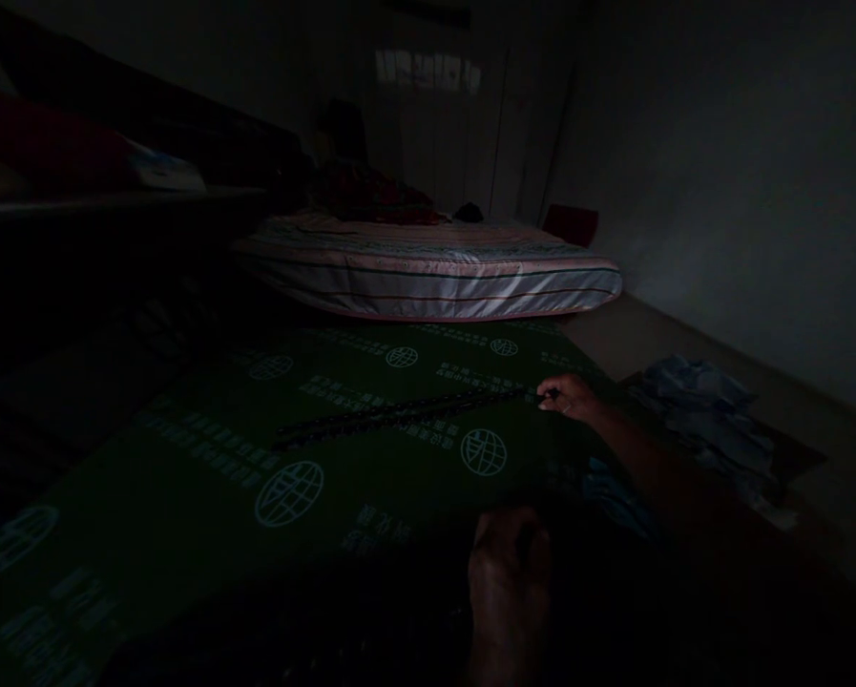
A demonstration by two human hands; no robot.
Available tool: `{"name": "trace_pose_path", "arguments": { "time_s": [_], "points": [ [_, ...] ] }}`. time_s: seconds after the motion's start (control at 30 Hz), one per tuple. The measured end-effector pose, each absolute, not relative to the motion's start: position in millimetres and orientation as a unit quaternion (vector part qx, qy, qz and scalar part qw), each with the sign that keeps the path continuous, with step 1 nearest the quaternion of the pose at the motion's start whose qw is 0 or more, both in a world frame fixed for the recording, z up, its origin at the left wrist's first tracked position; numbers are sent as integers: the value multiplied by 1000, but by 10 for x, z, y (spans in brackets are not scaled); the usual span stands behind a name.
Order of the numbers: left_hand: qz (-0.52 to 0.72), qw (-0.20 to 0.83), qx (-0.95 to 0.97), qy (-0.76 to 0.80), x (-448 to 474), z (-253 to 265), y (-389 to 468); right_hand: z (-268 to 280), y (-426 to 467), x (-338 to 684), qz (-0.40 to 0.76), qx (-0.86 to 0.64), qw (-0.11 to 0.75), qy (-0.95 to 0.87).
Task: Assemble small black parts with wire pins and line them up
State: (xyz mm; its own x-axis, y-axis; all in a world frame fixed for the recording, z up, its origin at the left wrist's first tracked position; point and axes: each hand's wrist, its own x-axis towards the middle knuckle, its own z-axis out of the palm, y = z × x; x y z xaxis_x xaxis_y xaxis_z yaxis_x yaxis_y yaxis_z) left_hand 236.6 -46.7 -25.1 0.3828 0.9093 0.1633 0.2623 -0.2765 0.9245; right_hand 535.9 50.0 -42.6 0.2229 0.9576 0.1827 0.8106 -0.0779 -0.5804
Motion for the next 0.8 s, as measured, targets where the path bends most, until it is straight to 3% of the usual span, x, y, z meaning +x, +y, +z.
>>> {"name": "trace_pose_path", "arguments": {
  "time_s": [0.8],
  "points": [
    [348, 415, 734, 409, 2328, -334, -483, -269, 899, 5494, 199, -717, 248, -620]
  ]
}}
